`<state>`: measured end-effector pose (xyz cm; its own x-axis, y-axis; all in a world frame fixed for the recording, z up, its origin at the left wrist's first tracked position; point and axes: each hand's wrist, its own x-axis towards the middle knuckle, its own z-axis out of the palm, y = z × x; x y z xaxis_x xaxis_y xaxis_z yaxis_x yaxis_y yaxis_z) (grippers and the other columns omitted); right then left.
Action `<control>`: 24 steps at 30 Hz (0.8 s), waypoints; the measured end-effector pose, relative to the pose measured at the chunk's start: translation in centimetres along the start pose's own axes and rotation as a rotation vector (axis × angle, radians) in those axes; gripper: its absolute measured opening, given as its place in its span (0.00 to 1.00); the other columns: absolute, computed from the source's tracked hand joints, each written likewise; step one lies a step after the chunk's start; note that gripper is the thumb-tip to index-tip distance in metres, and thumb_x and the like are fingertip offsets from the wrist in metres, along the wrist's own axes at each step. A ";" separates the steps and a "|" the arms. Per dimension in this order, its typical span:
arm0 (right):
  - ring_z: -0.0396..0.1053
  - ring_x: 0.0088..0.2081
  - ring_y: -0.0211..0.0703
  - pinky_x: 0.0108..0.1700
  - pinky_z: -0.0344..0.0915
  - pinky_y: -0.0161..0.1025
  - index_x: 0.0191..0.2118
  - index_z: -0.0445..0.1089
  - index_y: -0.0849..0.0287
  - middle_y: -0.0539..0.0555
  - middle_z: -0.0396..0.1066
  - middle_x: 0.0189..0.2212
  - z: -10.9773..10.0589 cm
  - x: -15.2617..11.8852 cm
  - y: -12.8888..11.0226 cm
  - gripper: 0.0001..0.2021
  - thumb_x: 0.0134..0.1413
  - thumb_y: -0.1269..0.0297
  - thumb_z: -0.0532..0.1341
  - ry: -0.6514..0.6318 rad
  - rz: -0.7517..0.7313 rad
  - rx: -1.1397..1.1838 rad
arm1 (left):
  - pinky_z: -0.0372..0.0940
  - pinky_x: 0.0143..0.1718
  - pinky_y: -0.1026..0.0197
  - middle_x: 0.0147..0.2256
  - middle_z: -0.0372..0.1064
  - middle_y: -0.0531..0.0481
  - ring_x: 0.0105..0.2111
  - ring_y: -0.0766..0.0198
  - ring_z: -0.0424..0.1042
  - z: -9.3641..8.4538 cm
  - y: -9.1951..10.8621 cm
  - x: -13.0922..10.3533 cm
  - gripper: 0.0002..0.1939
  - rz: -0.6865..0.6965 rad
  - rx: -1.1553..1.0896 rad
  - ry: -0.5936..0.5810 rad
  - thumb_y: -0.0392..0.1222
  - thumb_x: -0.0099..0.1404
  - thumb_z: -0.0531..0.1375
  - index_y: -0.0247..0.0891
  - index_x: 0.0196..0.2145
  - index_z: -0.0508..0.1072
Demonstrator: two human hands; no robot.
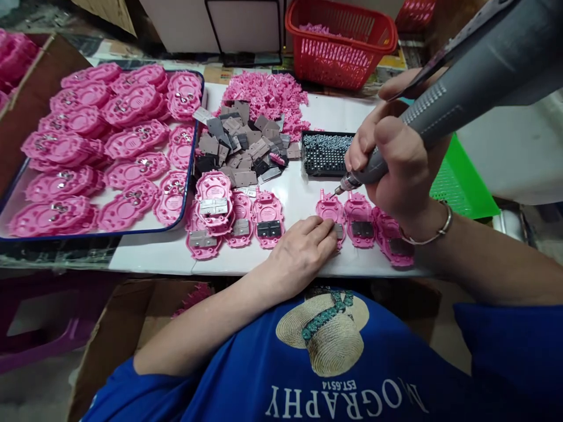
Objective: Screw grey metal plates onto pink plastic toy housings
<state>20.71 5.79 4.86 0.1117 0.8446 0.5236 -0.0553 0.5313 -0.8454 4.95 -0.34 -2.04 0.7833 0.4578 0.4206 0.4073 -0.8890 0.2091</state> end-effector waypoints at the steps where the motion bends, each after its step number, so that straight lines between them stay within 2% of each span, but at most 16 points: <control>1: 0.56 0.17 0.32 0.19 0.55 0.36 0.39 0.62 0.50 0.45 0.59 0.21 0.0 0.0 0.2 0.19 0.44 0.51 0.67 0.009 0.010 -0.005 | 0.70 0.46 0.56 0.49 0.72 0.38 0.45 0.58 0.69 -0.1 0.0 0.0 0.12 0.000 0.000 0.001 0.36 0.73 0.50 0.28 0.47 0.71; 8: 0.57 0.17 0.31 0.19 0.57 0.35 0.40 0.62 0.52 0.43 0.59 0.20 -0.1 0.0 1.1 0.18 0.44 0.55 0.68 -0.005 -0.005 0.063 | 0.70 0.45 0.55 0.48 0.72 0.38 0.45 0.57 0.69 -0.2 -0.1 0.1 0.12 0.004 -0.003 0.021 0.37 0.73 0.52 0.27 0.46 0.71; 13: 0.57 0.17 0.29 0.18 0.55 0.34 0.40 0.63 0.53 0.44 0.61 0.21 -0.1 -0.4 1.5 0.18 0.46 0.57 0.69 -0.060 -0.018 0.106 | 0.70 0.46 0.56 0.48 0.72 0.38 0.45 0.58 0.68 -0.1 -0.1 0.1 0.12 0.004 -0.018 0.000 0.37 0.73 0.51 0.27 0.47 0.71; 21: 0.55 0.17 0.27 0.18 0.54 0.32 0.32 0.60 0.57 0.43 0.58 0.20 0.3 -1.2 1.9 0.16 0.48 0.60 0.69 -0.123 -0.002 0.139 | 0.69 0.46 0.56 0.48 0.71 0.37 0.44 0.58 0.66 0.0 0.0 0.1 0.12 -0.007 -0.045 -0.020 0.35 0.73 0.50 0.27 0.47 0.70; 24: 0.58 0.17 0.29 0.18 0.54 0.32 0.35 0.60 0.57 0.43 0.59 0.20 0.1 -0.8 1.8 0.14 0.49 0.62 0.67 -0.144 0.013 0.165 | 0.69 0.45 0.56 0.47 0.71 0.37 0.42 0.58 0.65 0.1 0.0 0.0 0.12 -0.017 -0.060 -0.022 0.37 0.73 0.51 0.28 0.46 0.70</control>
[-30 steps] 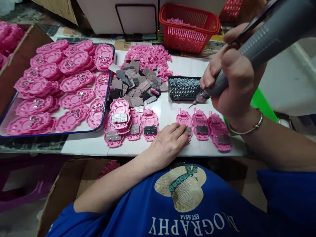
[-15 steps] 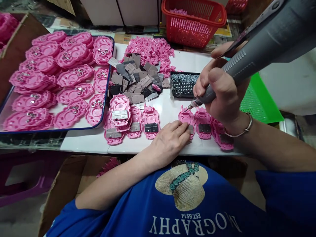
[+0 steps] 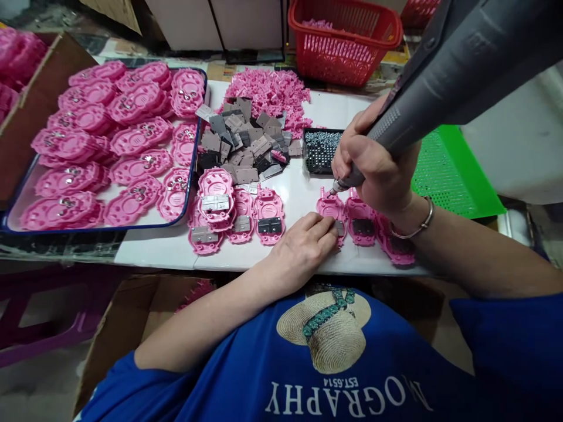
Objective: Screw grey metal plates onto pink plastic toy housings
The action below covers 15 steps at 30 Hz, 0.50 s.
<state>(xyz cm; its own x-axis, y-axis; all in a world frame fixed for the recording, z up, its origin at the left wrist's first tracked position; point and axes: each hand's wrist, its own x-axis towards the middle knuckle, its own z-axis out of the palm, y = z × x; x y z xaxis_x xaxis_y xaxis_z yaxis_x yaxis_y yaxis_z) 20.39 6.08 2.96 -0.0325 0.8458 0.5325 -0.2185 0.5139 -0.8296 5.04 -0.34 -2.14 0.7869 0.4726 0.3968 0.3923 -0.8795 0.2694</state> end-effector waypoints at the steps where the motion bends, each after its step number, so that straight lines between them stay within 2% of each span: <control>1: 0.59 0.17 0.29 0.18 0.54 0.32 0.37 0.61 0.57 0.42 0.59 0.20 -0.1 0.3 -0.2 0.14 0.49 0.62 0.67 -0.017 0.004 0.013 | 0.69 0.45 0.56 0.47 0.71 0.38 0.42 0.59 0.65 0.0 0.0 0.0 0.11 -0.003 -0.007 0.003 0.37 0.73 0.51 0.29 0.46 0.70; 4: 0.60 0.17 0.30 0.18 0.54 0.33 0.41 0.62 0.56 0.42 0.60 0.21 -0.8 1.6 -1.0 0.15 0.49 0.61 0.65 -0.008 -0.064 0.005 | 0.69 0.44 0.56 0.47 0.71 0.38 0.41 0.59 0.65 0.1 0.0 0.0 0.11 -0.009 -0.030 0.022 0.36 0.73 0.52 0.29 0.47 0.70; 7: 0.59 0.17 0.29 0.19 0.54 0.34 0.39 0.63 0.55 0.43 0.57 0.21 -2.2 3.5 -1.1 0.14 0.48 0.60 0.65 0.145 -0.196 -0.097 | 0.70 0.45 0.55 0.46 0.71 0.38 0.42 0.59 0.66 0.2 0.0 0.0 0.10 -0.006 -0.037 0.044 0.36 0.72 0.53 0.29 0.46 0.70; 10: 0.59 0.17 0.29 0.19 0.56 0.34 0.38 0.63 0.54 0.43 0.55 0.21 -4.1 5.3 -0.1 0.13 0.47 0.60 0.66 0.244 -0.202 -0.161 | 0.71 0.45 0.55 0.47 0.72 0.38 0.42 0.58 0.67 0.3 -0.1 -0.1 0.09 0.000 -0.038 0.064 0.35 0.71 0.54 0.29 0.46 0.70; 15: 0.58 0.15 0.30 0.17 0.54 0.35 0.37 0.63 0.53 0.42 0.58 0.20 -6.0 6.6 2.1 0.15 0.44 0.57 0.67 0.292 -0.221 -0.186 | 0.72 0.46 0.54 0.47 0.72 0.38 0.45 0.57 0.67 0.3 -0.1 -0.1 0.10 0.005 -0.028 0.083 0.36 0.71 0.54 0.29 0.47 0.71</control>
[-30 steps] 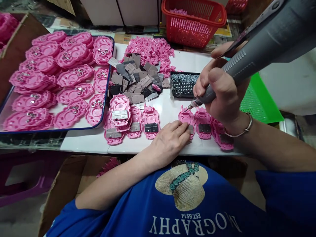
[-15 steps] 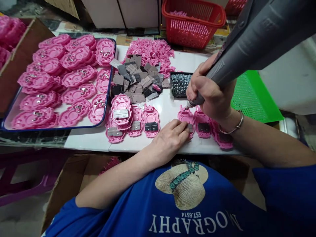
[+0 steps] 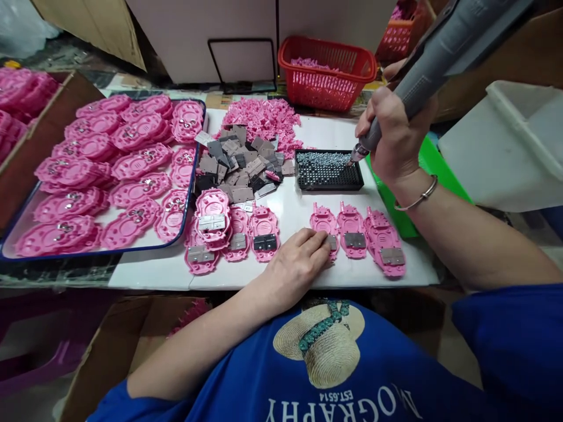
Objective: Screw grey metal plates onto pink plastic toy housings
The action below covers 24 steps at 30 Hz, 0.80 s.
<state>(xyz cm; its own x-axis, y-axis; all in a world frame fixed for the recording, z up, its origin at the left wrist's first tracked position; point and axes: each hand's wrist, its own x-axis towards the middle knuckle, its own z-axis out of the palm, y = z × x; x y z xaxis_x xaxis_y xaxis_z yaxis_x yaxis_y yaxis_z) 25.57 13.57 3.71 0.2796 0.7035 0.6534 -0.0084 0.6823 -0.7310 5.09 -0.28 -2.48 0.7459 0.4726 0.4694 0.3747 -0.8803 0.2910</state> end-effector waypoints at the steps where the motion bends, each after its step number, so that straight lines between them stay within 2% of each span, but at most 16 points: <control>1: 0.58 0.15 0.30 0.16 0.53 0.35 0.37 0.63 0.54 0.42 0.59 0.21 0.0 0.0 0.3 0.16 0.44 0.57 0.67 0.008 -0.008 0.000 | 0.72 0.46 0.54 0.47 0.72 0.38 0.45 0.56 0.67 0.0 0.0 0.0 0.11 0.001 -0.006 -0.004 0.35 0.71 0.54 0.28 0.47 0.71; 4: 0.58 0.15 0.28 0.16 0.52 0.35 0.37 0.63 0.55 0.42 0.59 0.23 0.0 -0.2 1.0 0.18 0.43 0.55 0.69 0.031 -0.020 0.006 | 0.72 0.46 0.54 0.47 0.72 0.36 0.45 0.56 0.67 -0.1 0.0 0.0 0.11 0.004 -0.023 -0.011 0.33 0.69 0.56 0.26 0.48 0.71; 10: 0.54 0.15 0.28 0.16 0.52 0.34 0.37 0.61 0.53 0.40 0.55 0.19 -0.2 -0.2 1.6 0.23 0.41 0.48 0.69 0.029 0.019 -0.004 | 0.72 0.47 0.54 0.48 0.72 0.35 0.45 0.55 0.68 0.0 0.0 0.0 0.11 -0.006 -0.022 -0.008 0.34 0.69 0.57 0.25 0.47 0.72; 18: 0.56 0.16 0.29 0.19 0.53 0.35 0.38 0.57 0.52 0.41 0.56 0.20 -0.3 -0.4 1.1 0.22 0.43 0.47 0.65 0.012 0.055 -0.130 | 0.72 0.47 0.53 0.49 0.72 0.37 0.45 0.57 0.69 0.0 0.0 0.0 0.12 -0.015 0.006 -0.003 0.37 0.71 0.55 0.28 0.47 0.72; 24: 0.57 0.18 0.30 0.22 0.56 0.36 0.40 0.56 0.48 0.43 0.56 0.23 -0.4 -0.6 1.2 0.17 0.48 0.51 0.61 0.007 0.086 -0.212 | 0.72 0.46 0.53 0.48 0.72 0.36 0.45 0.57 0.68 -0.1 0.1 0.0 0.11 -0.014 -0.004 -0.010 0.37 0.71 0.54 0.28 0.47 0.71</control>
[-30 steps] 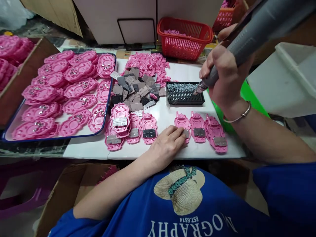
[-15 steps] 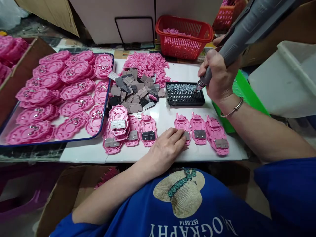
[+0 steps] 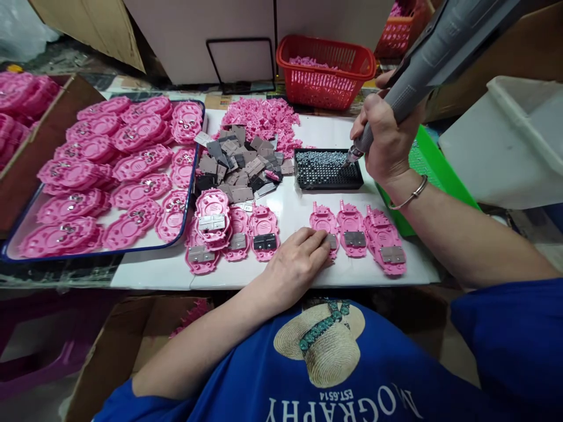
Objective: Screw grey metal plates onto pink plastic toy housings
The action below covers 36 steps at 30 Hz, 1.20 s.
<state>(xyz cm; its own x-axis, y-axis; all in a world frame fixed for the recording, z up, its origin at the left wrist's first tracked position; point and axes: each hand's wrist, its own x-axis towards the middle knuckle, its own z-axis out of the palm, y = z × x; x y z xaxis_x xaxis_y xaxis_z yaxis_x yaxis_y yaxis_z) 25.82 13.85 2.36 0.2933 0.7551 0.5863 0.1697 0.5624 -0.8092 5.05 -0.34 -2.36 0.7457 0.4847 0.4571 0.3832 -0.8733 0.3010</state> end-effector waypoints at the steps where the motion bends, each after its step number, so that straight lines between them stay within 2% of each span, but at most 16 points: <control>1: 0.57 0.19 0.30 0.22 0.56 0.36 0.40 0.56 0.48 0.43 0.56 0.23 0.0 0.0 -0.1 0.18 0.48 0.50 0.61 0.004 0.004 -0.006 | 0.72 0.46 0.53 0.48 0.72 0.37 0.45 0.57 0.68 0.0 0.0 0.0 0.11 0.001 -0.002 0.002 0.37 0.71 0.54 0.29 0.47 0.71; 4: 0.55 0.19 0.30 0.22 0.56 0.36 0.39 0.58 0.48 0.44 0.58 0.25 0.2 0.0 -1.3 0.20 0.45 0.48 0.64 0.023 -0.005 0.045 | 0.71 0.46 0.55 0.47 0.72 0.38 0.44 0.58 0.67 0.0 0.0 0.1 0.10 0.001 -0.009 0.000 0.36 0.71 0.54 0.30 0.46 0.71; 7: 0.55 0.18 0.29 0.21 0.55 0.36 0.37 0.61 0.50 0.44 0.56 0.23 0.5 -0.5 -3.4 0.17 0.44 0.53 0.67 0.010 -0.049 0.176 | 0.70 0.45 0.56 0.47 0.72 0.39 0.42 0.59 0.67 0.0 0.0 0.1 0.09 -0.003 -0.011 -0.011 0.36 0.71 0.54 0.30 0.46 0.70; 11: 0.59 0.18 0.32 0.19 0.53 0.36 0.38 0.65 0.53 0.45 0.54 0.21 1.0 -2.6 -6.0 0.11 0.50 0.60 0.65 -0.076 -0.046 0.282 | 0.70 0.46 0.56 0.46 0.72 0.39 0.42 0.60 0.66 0.1 -0.1 0.1 0.09 0.004 -0.002 -0.007 0.37 0.72 0.54 0.30 0.46 0.70; 13: 0.58 0.17 0.31 0.18 0.52 0.35 0.39 0.65 0.53 0.45 0.55 0.21 1.2 -4.0 -6.7 0.12 0.50 0.59 0.66 -0.145 -0.019 0.299 | 0.70 0.46 0.56 0.46 0.72 0.39 0.42 0.59 0.66 0.2 -0.1 0.0 0.09 0.009 -0.003 0.005 0.37 0.72 0.54 0.30 0.45 0.70; 16: 0.56 0.17 0.30 0.21 0.56 0.35 0.41 0.63 0.51 0.44 0.56 0.20 1.3 -5.6 -6.8 0.17 0.48 0.53 0.67 -0.204 0.027 0.242 | 0.70 0.45 0.56 0.47 0.71 0.39 0.42 0.59 0.66 0.2 -0.1 0.0 0.09 0.006 -0.012 -0.010 0.37 0.72 0.54 0.30 0.45 0.70; 22: 0.55 0.19 0.32 0.23 0.57 0.37 0.44 0.61 0.48 0.46 0.59 0.21 1.1 -6.7 -5.9 0.19 0.51 0.47 0.64 -0.200 0.069 0.140 | 0.69 0.46 0.56 0.48 0.71 0.40 0.44 0.59 0.66 0.2 -0.2 0.0 0.09 0.003 -0.002 -0.011 0.38 0.72 0.54 0.31 0.45 0.70; 26: 0.55 0.18 0.32 0.21 0.54 0.35 0.43 0.61 0.51 0.45 0.59 0.21 1.3 -6.9 -5.8 0.18 0.50 0.51 0.65 -0.212 0.104 0.177 | 0.69 0.46 0.56 0.47 0.71 0.39 0.43 0.59 0.66 0.2 -0.1 0.0 0.10 0.004 -0.008 -0.016 0.38 0.72 0.53 0.30 0.46 0.70; 32: 0.56 0.18 0.29 0.20 0.53 0.32 0.32 0.58 0.56 0.44 0.57 0.21 1.8 -7.7 -5.6 0.15 0.48 0.59 0.67 -0.245 0.070 0.285 | 0.70 0.44 0.56 0.47 0.71 0.40 0.42 0.59 0.65 0.1 -0.1 0.1 0.10 -0.012 -0.018 -0.023 0.38 0.73 0.52 0.31 0.45 0.71; 36: 0.56 0.18 0.30 0.20 0.55 0.33 0.34 0.60 0.55 0.43 0.58 0.21 1.6 -7.2 -5.4 0.15 0.48 0.58 0.67 -0.286 0.101 0.297 | 0.69 0.45 0.56 0.47 0.71 0.39 0.42 0.59 0.64 0.2 -0.2 0.0 0.10 -0.007 -0.021 -0.032 0.38 0.72 0.54 0.30 0.45 0.71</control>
<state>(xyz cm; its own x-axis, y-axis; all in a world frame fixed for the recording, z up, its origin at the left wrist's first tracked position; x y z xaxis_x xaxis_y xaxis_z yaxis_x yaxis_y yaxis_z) 21.27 5.90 2.56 0.0144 0.8508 0.5254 -0.1374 0.5221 -0.8417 5.09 -0.16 -2.56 0.7600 0.4887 0.4284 0.3773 -0.8686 0.3214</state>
